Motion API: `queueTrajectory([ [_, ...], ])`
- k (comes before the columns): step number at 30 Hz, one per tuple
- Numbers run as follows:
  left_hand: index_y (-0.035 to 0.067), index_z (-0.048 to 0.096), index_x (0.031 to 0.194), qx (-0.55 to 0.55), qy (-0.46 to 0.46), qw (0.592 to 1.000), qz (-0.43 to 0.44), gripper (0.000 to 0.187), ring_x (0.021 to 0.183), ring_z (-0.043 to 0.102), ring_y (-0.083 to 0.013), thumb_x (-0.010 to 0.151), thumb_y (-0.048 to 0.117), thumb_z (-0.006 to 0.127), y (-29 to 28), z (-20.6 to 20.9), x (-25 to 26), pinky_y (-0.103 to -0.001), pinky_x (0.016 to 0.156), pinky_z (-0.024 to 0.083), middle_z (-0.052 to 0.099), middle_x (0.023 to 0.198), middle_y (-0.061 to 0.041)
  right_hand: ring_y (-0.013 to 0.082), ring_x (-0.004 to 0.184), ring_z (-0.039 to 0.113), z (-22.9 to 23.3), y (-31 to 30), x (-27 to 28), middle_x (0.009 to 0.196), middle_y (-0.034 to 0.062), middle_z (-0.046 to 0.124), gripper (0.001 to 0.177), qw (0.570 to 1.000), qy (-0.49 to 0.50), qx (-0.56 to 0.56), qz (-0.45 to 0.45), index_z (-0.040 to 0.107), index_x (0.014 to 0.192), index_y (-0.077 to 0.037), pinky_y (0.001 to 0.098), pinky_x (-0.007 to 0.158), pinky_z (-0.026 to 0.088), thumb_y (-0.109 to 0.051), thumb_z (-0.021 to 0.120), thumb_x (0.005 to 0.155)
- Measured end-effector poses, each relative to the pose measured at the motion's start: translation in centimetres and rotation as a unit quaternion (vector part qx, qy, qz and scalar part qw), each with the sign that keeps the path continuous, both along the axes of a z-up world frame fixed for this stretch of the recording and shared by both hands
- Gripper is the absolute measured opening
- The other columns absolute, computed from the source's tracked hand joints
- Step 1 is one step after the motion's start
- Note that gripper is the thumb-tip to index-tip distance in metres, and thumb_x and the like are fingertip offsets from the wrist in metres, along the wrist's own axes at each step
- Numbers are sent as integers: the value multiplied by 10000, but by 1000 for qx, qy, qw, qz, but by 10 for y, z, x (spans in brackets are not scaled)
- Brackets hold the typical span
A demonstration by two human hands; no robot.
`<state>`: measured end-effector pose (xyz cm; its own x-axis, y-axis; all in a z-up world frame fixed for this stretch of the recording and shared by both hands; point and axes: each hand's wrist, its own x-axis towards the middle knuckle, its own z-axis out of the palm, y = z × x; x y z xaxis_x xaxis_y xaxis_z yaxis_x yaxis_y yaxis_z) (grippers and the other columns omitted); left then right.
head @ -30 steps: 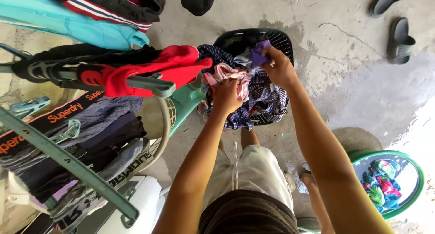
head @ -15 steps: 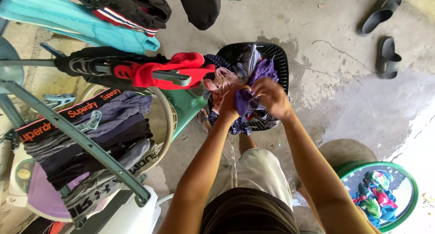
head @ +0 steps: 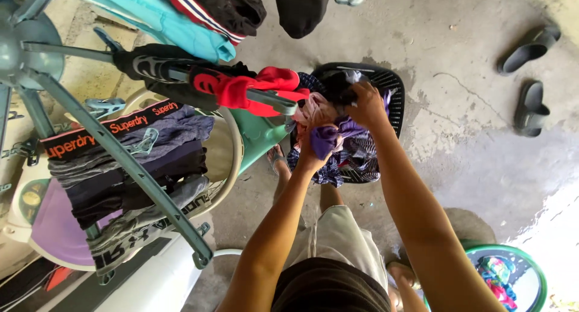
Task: The person hangs various items of clothing, including underwear and shirts, on a circular drying rack and hangers.
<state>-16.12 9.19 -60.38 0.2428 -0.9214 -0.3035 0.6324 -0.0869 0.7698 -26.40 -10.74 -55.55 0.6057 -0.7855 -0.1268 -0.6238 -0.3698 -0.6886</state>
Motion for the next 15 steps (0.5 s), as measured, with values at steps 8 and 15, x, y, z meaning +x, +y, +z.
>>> queueTrajectory([
  [8, 26, 678, 1123, 169, -208, 954, 133, 310, 921, 696, -178, 890, 193, 796, 21, 33, -4, -343, 839, 562, 727, 1039, -68, 468, 1264, 547, 88, 37, -35, 1429, 224, 555, 430, 993, -60, -33, 95, 683, 1047, -31, 518, 1033, 476, -152, 900, 696],
  [15, 68, 670, 1110, 181, -279, 922, 200, 238, 946, 680, -171, 885, 106, 738, 31, 61, -1, -330, 870, 529, 713, 1036, -45, 441, 1319, 560, 143, 65, -39, 1487, 254, 517, 359, 988, -130, -31, 77, 715, 1103, -32, 468, 1062, 495, -68, 840, 768],
])
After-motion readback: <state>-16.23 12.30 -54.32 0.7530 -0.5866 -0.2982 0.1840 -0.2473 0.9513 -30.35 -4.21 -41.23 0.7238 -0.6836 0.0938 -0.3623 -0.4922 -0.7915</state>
